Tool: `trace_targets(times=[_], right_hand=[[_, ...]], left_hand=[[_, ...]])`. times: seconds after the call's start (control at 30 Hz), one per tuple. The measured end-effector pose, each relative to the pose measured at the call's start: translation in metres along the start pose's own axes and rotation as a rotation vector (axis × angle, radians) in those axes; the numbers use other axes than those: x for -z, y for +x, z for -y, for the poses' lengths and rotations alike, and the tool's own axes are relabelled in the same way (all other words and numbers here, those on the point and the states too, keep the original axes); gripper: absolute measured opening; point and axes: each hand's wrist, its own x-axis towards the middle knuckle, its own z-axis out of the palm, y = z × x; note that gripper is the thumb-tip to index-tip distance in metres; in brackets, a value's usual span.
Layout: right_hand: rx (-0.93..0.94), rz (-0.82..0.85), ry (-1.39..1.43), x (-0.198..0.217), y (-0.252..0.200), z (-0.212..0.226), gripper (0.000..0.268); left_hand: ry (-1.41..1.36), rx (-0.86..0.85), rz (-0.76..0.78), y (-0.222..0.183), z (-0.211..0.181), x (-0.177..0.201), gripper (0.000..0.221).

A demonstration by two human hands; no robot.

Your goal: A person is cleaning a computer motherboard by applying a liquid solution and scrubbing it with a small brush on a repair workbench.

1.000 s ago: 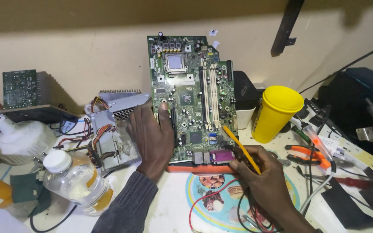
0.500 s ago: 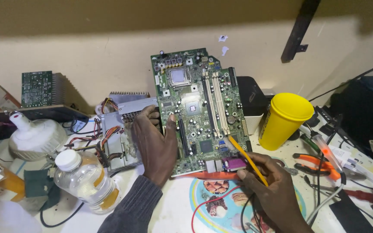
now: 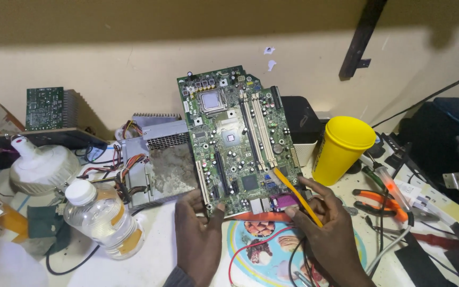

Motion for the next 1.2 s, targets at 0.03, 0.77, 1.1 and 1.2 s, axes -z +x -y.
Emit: trace_targets(times=[0.03, 0.77, 1.1, 1.2], right_hand=[[0.036, -0.032, -0.029, 0.0, 0.003, -0.007, 0.065], [0.034, 0.149, -0.112, 0.007, 0.037, -0.042, 0.053], [-0.146, 0.204, 0.066, 0.007, 0.017, -0.011, 0.052], [-0.219, 0.14, -0.171, 0.003, 0.008, 0.012, 0.084]], left_hand=[[0.032, -0.016, -0.005, 0.005, 0.006, 0.002, 0.055], [-0.122, -0.029, -0.054, 0.019, 0.007, 0.009, 0.045], [-0.019, -0.054, -0.062, 0.025, 0.016, 0.007, 0.045], [-0.035, -0.106, -0.084, 0.028, 0.025, 0.004, 0.042]])
